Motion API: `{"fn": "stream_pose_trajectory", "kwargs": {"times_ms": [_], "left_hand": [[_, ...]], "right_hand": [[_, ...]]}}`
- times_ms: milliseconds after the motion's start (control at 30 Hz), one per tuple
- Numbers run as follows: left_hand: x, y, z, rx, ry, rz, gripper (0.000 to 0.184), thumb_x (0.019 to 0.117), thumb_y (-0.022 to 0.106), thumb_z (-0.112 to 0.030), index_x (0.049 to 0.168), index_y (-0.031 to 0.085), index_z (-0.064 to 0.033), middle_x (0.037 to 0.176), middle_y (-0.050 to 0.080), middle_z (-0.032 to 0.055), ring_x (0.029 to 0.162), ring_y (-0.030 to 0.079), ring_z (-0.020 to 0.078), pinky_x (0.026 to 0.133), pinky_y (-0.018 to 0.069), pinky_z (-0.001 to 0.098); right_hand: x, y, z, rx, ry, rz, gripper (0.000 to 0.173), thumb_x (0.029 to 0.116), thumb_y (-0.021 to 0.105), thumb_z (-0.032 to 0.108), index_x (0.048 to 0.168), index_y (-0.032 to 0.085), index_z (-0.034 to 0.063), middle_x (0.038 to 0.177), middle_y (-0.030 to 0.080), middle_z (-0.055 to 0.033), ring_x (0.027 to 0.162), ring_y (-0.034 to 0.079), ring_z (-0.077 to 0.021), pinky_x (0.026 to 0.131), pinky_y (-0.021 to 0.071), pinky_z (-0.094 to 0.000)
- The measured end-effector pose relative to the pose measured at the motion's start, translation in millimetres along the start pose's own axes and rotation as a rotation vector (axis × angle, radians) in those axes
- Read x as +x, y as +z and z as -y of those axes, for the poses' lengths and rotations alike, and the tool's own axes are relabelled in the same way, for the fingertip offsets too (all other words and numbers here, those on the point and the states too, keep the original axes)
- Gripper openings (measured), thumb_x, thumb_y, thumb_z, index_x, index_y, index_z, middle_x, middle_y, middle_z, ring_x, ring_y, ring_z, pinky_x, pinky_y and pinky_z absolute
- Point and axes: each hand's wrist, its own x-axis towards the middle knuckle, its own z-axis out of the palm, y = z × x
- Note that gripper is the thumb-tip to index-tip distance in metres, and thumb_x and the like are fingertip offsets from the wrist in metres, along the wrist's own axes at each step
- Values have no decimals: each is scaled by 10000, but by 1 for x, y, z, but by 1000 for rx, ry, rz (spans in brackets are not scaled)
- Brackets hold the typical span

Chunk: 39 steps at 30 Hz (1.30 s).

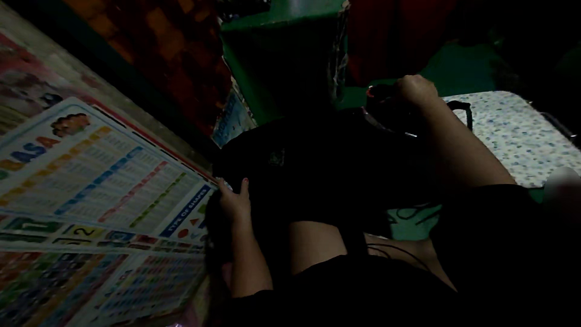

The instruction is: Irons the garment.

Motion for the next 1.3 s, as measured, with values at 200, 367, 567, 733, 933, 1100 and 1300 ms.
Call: {"fn": "stream_pose_trajectory", "kwargs": {"times_ms": [200, 367, 567, 733, 933, 1100, 1300], "left_hand": [[-25, 10, -44, 103, 420, 82, 555, 1019, 620, -289, 1472, 495, 7, 1454, 481, 323, 1332, 474, 514, 1075, 353, 695], [-61, 62, -73, 170, 656, 347, 597, 1038, 564, -413, 1535, 462, -98, 1629, 351, 187, 1539, 245, 411, 1172, 115, 755], [-69, 73, -82, 456, 643, 541, 759, 1026, 410, -639, 1631, 292, -196, 1719, 149, 119, 1587, 60, 381, 1162, -27, 767], [-67, 77, -85, 507, 651, 541, 793, 1010, 383, -681, 1642, 257, -219, 1725, 105, 129, 1592, 32, 364, 1177, -43, 738], [-64, 79, -86, 565, 645, 552, 844, 987, 285, -751, 1648, 238, -230, 1727, 103, 116, 1591, 39, 364, 1181, -27, 737], [-61, 77, -92, 570, 625, 579, 838, 986, 275, -755, 1644, 255, -237, 1721, 150, 103, 1590, 71, 357, 1194, -16, 720], [-62, 75, -90, 526, 626, 589, 829, 993, 299, -738, 1635, 288, -213, 1716, 163, 116, 1592, 75, 344, 1230, -5, 653]], "right_hand": [[-39, 6, -9, -40, -223, 123, 413, 922, 796, 350, 1099, 716, -14, 1058, 703, -265, 1040, 670, -461, 883, 508, -683], [-133, 18, -24, -58, -415, 129, 293, 836, 872, 353, 954, 765, 107, 803, 720, -122, 798, 705, -340, 724, 552, -613], [-170, 44, -64, -31, -747, -262, 253, 757, 849, 209, 834, 701, 18, 677, 659, -136, 602, 685, -335, 510, 534, -526], [-129, 34, -41, -80, -553, -354, 280, 829, 831, 143, 880, 658, -71, 774, 670, -271, 724, 690, -493, 594, 506, -646], [-30, 14, 15, -162, -173, -99, 395, 942, 742, 341, 1113, 683, -10, 1056, 707, -285, 1053, 677, -501, 835, 503, -683], [35, 16, 49, -125, -75, -76, 496, 920, 731, 480, 1042, 707, -1, 1059, 706, -266, 1041, 680, -479, 810, 517, -691], [73, 14, 39, -40, -377, 8, 549, 860, 808, 512, 1074, 713, 16, 1025, 710, -263, 1032, 670, -488, 878, 479, -724]]}}
